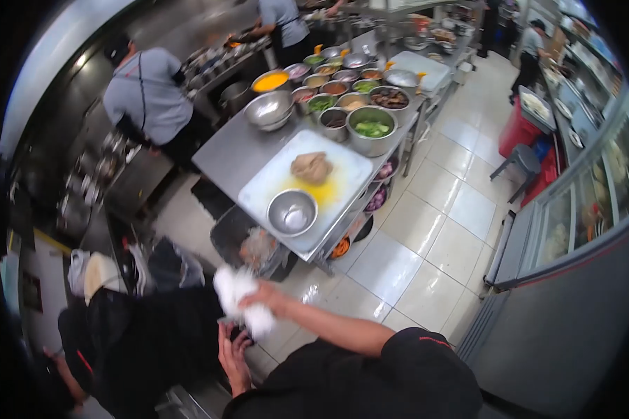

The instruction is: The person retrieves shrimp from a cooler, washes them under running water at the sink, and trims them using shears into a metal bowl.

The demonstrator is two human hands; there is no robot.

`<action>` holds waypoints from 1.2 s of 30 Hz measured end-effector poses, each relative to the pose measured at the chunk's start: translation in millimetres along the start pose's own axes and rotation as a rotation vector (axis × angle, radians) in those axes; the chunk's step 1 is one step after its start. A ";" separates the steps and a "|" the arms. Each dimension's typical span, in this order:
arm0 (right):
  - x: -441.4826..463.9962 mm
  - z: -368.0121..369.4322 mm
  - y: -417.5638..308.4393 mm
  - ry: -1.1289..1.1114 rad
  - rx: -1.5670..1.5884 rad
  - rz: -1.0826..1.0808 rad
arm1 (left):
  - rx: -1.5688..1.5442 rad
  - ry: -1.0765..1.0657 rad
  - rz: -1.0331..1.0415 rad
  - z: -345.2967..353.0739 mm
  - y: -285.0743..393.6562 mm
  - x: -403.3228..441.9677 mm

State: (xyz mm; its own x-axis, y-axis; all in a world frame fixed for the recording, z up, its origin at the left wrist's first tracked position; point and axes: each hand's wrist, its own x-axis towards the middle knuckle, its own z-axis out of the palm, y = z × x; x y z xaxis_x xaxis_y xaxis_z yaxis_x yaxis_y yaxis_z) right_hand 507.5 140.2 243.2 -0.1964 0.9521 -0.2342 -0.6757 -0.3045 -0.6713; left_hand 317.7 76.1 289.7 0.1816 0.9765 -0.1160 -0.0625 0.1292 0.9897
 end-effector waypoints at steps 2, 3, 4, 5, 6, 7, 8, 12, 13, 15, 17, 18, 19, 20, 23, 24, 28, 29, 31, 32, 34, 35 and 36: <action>-1.2 -14.6 -59.7 0.089 -0.073 -0.059 | 0.007 0.019 0.022 -1.0 -7.7 -3.0; 5.0 -22.4 -79.4 0.171 -0.095 -0.215 | -0.002 0.019 0.019 -2.9 -8.6 -6.5; 7.1 -31.2 -106.4 0.218 -0.235 -0.240 | -0.012 0.048 0.022 -5.9 -10.6 -9.3; 16.8 -45.4 -124.6 0.273 -0.331 -0.256 | 0.031 0.045 -0.033 -10.7 -12.7 -13.1; 27.0 -57.8 -141.4 0.532 -0.725 -0.343 | 0.073 0.042 -0.091 -14.7 -14.8 -17.2; 51.2 -82.1 -141.2 0.721 -1.006 -0.416 | 0.137 0.095 -0.106 -16.9 -18.7 -20.5; 45.9 -60.2 -160.4 0.877 -1.261 -0.218 | 0.120 0.131 -0.112 -19.8 -22.0 -24.9; 83.9 -94.3 -153.7 0.992 -1.436 -0.005 | 0.341 0.191 -0.190 -29.1 -24.3 -39.4; 87.2 -98.0 -155.5 0.998 -1.444 0.006 | 0.415 0.210 -0.230 -33.4 -28.4 -44.0; 92.1 -126.7 -157.0 0.976 -1.479 -0.102 | 0.494 0.275 -0.267 -42.9 -47.7 -54.6; 128.5 -194.6 -153.1 0.888 -1.505 -0.256 | 0.577 0.268 -0.291 -44.7 -39.8 -68.7; 118.2 -166.2 -167.2 0.853 -1.513 -0.232 | 0.629 0.236 -0.335 -44.3 -24.0 -72.7; 117.5 -176.2 -177.4 0.659 -1.678 -0.581 | 0.673 0.205 -0.390 -44.4 -8.6 -78.2; 115.3 -176.3 -190.9 0.541 -1.772 -0.593 | 0.681 0.197 -0.407 -49.1 -19.2 -89.0; 133.8 -206.1 -217.9 0.249 -1.624 -0.484 | 0.694 0.221 -0.455 -65.7 -41.5 -113.3; 134.4 -205.0 -222.8 0.198 -1.592 -0.391 | 0.672 0.291 -0.479 -68.8 -42.9 -122.6; 134.2 -216.6 -229.6 0.242 -1.645 -0.295 | 0.595 0.334 -0.527 -85.5 -50.0 -141.7; 132.0 -218.1 -231.3 0.221 -1.652 -0.291 | 0.587 0.340 -0.539 -90.1 -49.9 -146.5; 120.6 -207.6 -233.7 0.147 -1.709 -0.232 | 0.578 0.363 -0.559 -100.0 -46.6 -154.4; 118.9 -212.5 -236.3 0.138 -1.714 -0.232 | 0.572 0.370 -0.561 -106.3 -49.5 -159.4; 119.5 -204.1 -237.2 0.028 -1.799 -0.226 | 0.560 0.494 -0.501 -122.7 -54.7 -172.8; 111.7 -190.3 -237.5 0.083 -1.931 -0.221 | 0.524 0.575 -0.467 -130.8 -53.0 -181.6; 104.6 -173.8 -236.7 0.065 -1.932 -0.227 | 0.519 0.591 -0.468 -142.4 -44.7 -190.9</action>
State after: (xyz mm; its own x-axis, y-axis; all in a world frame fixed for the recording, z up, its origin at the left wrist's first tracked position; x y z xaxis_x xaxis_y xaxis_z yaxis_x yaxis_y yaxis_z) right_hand 770.4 307.4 255.3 -0.1787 0.9832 -0.0366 0.8943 0.1468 -0.4226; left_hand 146.1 -91.5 255.6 -0.4634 0.7919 -0.3976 0.3662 0.5797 0.7279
